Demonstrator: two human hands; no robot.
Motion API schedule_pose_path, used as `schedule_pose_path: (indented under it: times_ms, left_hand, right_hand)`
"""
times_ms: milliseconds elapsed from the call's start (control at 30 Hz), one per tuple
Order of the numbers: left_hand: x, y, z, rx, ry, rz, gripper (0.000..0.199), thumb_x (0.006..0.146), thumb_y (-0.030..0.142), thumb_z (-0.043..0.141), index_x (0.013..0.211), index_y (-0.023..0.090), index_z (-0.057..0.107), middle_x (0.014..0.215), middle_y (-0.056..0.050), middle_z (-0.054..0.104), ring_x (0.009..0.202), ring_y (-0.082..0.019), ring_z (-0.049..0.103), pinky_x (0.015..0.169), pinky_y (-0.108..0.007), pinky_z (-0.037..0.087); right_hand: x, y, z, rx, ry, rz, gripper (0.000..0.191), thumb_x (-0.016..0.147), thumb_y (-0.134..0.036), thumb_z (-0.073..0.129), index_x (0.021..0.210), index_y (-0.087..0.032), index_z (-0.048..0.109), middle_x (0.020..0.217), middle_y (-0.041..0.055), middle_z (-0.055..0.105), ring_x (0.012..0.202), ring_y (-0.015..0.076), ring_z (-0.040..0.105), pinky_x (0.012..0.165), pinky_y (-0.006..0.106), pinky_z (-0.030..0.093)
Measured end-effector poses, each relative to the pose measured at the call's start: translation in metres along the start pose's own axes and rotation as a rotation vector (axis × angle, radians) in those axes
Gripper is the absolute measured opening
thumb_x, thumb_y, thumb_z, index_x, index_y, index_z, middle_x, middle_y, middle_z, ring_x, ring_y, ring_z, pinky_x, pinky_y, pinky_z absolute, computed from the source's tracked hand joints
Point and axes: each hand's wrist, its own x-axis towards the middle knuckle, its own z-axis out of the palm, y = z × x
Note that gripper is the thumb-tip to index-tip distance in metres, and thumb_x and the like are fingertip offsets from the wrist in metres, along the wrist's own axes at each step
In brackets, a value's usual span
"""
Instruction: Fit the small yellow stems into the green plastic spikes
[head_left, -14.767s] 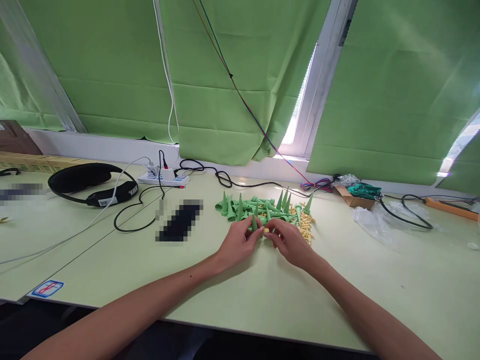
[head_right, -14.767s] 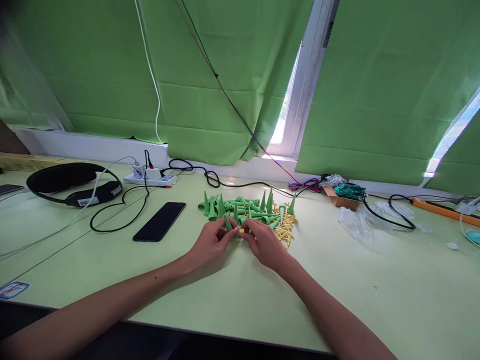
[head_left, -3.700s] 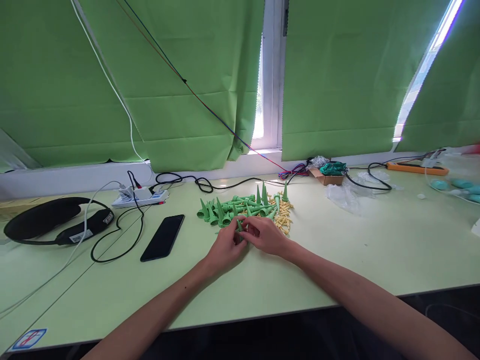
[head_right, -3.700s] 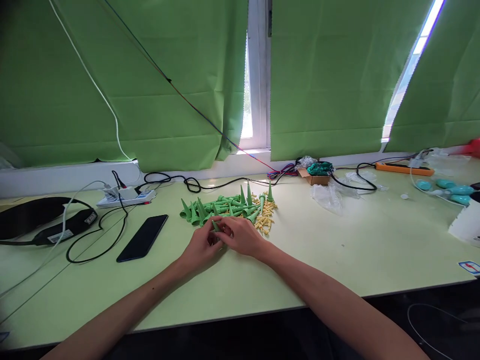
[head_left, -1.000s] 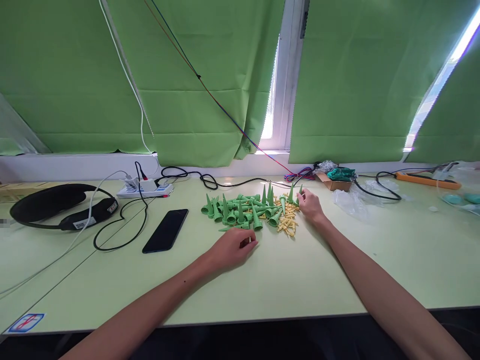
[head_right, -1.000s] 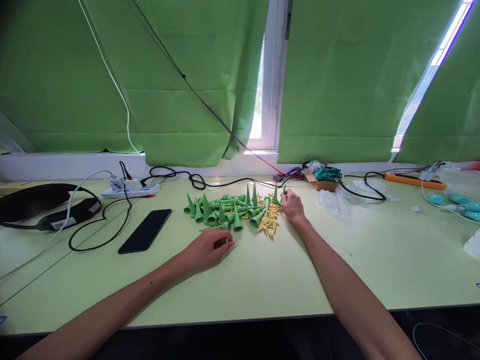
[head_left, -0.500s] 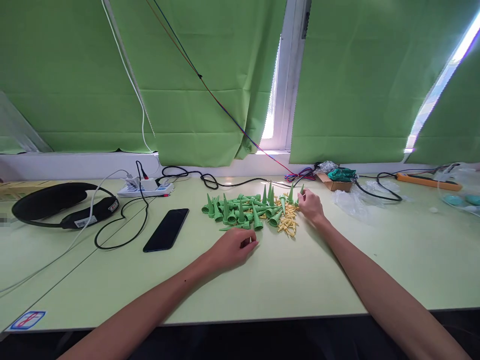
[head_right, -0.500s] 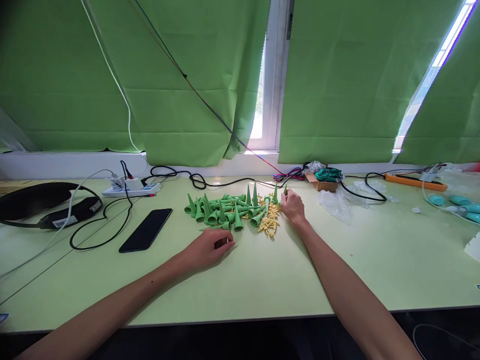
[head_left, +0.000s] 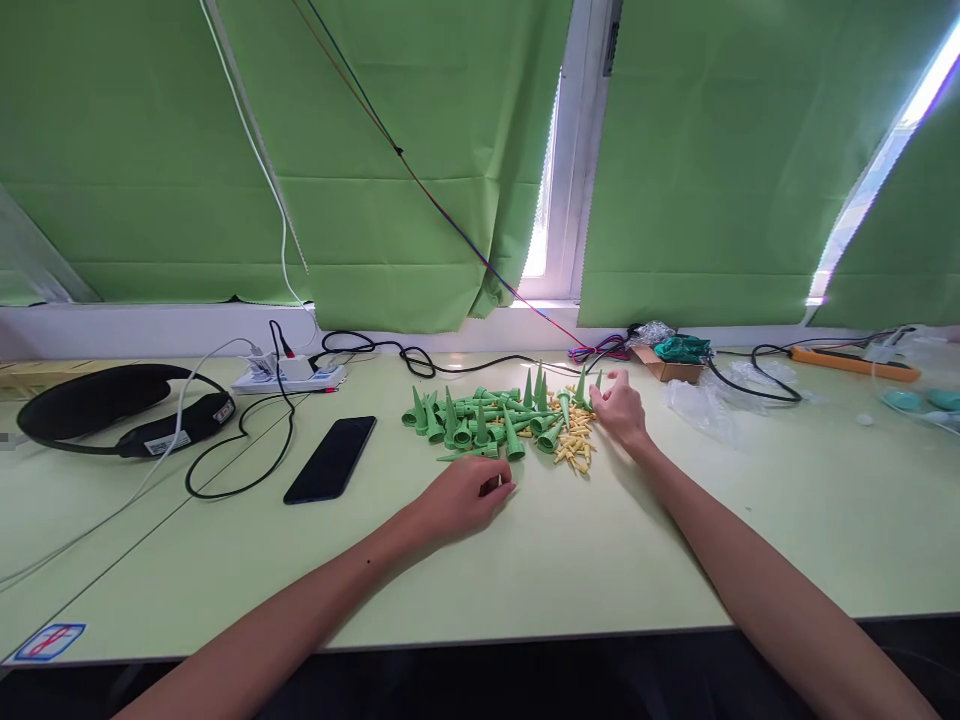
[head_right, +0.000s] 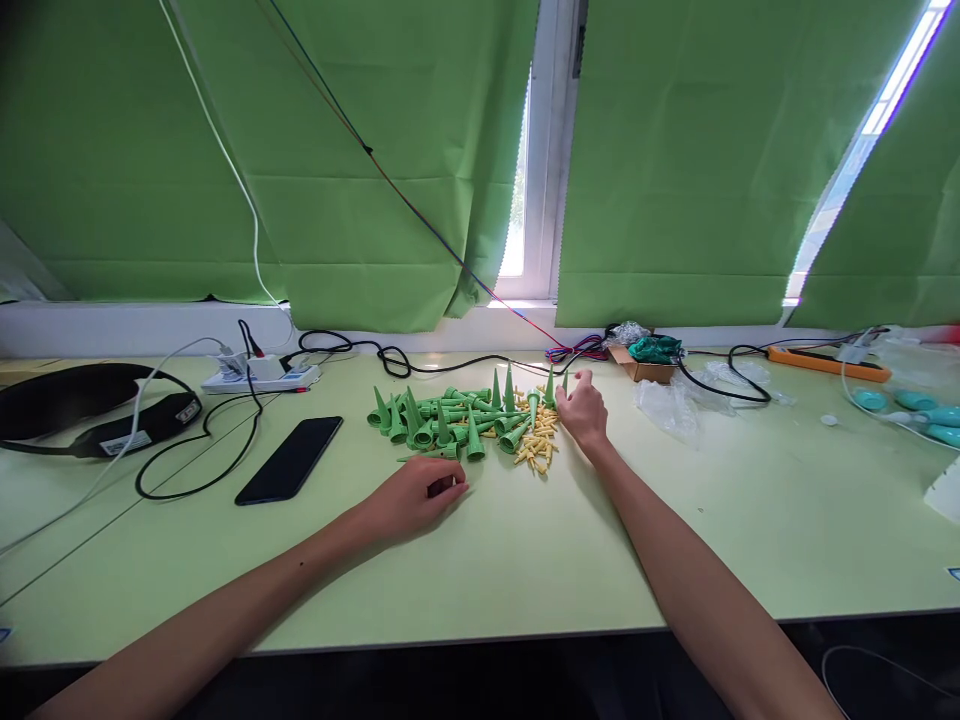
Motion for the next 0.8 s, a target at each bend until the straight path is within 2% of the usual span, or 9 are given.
schedule_pose_path:
  times_ms: [67,167,233,333,467,567,667,800]
  left_hand:
    - [0.0,-0.001,0.0,0.014,-0.01,0.003,0.026,0.092,0.033,0.049,0.075,0.019,0.063,0.062,0.001,0.053,0.055,-0.012,0.045,0.052,-0.025,0.03]
    - [0.0,-0.002,0.0,0.024,-0.024,0.006,0.028,0.093,0.033,0.047,0.075,0.019,0.062,0.062,0.001,0.054,0.055,-0.012,0.045,0.053,-0.025,0.03]
    - [-0.001,-0.002,-0.001,0.025,-0.025,0.012,0.028,0.094,0.033,0.046,0.074,0.019,0.061,0.062,0.001,0.054,0.055,-0.012,0.045,0.053,-0.025,0.03]
    - [-0.002,-0.002,-0.001,0.026,-0.018,0.029,0.028,0.094,0.031,0.046,0.073,0.019,0.06,0.061,0.002,0.053,0.055,-0.012,0.045,0.053,-0.025,0.029]
    - [-0.001,-0.002,0.0,0.028,-0.008,0.041,0.027,0.094,0.03,0.047,0.072,0.018,0.059,0.059,0.002,0.052,0.054,-0.011,0.044,0.053,-0.025,0.029]
    - [-0.001,-0.002,0.002,0.033,-0.002,0.046,0.028,0.093,0.029,0.047,0.069,0.018,0.056,0.057,0.003,0.049,0.053,-0.011,0.041,0.052,-0.025,0.028]
    - [-0.001,-0.002,0.002,0.036,0.001,0.054,0.028,0.093,0.028,0.047,0.067,0.018,0.053,0.057,0.003,0.048,0.053,-0.011,0.04,0.052,-0.025,0.027]
    - [-0.002,-0.003,0.001,0.043,-0.009,0.065,0.026,0.092,0.027,0.049,0.067,0.018,0.049,0.059,0.004,0.049,0.054,-0.01,0.041,0.053,-0.025,0.027]
  right_hand:
    - [-0.003,-0.007,-0.005,0.086,0.113,0.016,0.038,0.087,-0.035,0.053,0.118,-0.015,0.045,0.072,0.0037,0.063,0.069,0.0236,0.061,0.057,0.029,0.035]
    - [-0.012,-0.021,-0.011,0.235,0.202,-0.091,0.027,0.087,-0.031,0.05,0.109,-0.016,0.049,0.067,0.0008,0.058,0.064,0.0208,0.058,0.06,0.029,0.039]
    - [-0.021,-0.032,-0.012,0.292,0.146,-0.192,0.014,0.088,-0.031,0.049,0.094,-0.018,0.053,0.063,-0.0005,0.056,0.058,0.018,0.055,0.06,0.029,0.04]
    - [-0.04,-0.05,-0.009,0.344,-0.01,-0.396,0.014,0.088,-0.031,0.051,0.08,-0.019,0.054,0.063,-0.0003,0.057,0.056,0.0152,0.053,0.058,0.026,0.039]
    - [-0.069,-0.069,0.0,0.357,-0.175,-0.554,0.01,0.089,-0.025,0.052,0.085,-0.018,0.059,0.075,0.001,0.063,0.058,0.0128,0.052,0.061,0.026,0.041]
    - [-0.085,-0.075,0.005,0.289,-0.303,-0.622,0.013,0.088,-0.022,0.053,0.098,-0.018,0.06,0.092,0.0046,0.065,0.064,0.0132,0.055,0.066,0.027,0.044]
    - [-0.092,-0.074,0.006,0.189,-0.394,-0.639,0.02,0.089,-0.024,0.054,0.108,-0.019,0.06,0.103,0.0079,0.064,0.079,0.0178,0.06,0.073,0.03,0.045]
    - [-0.092,-0.072,0.005,0.149,-0.445,-0.656,0.024,0.091,-0.027,0.054,0.114,-0.02,0.059,0.105,0.009,0.064,0.095,0.0222,0.06,0.08,0.033,0.046]
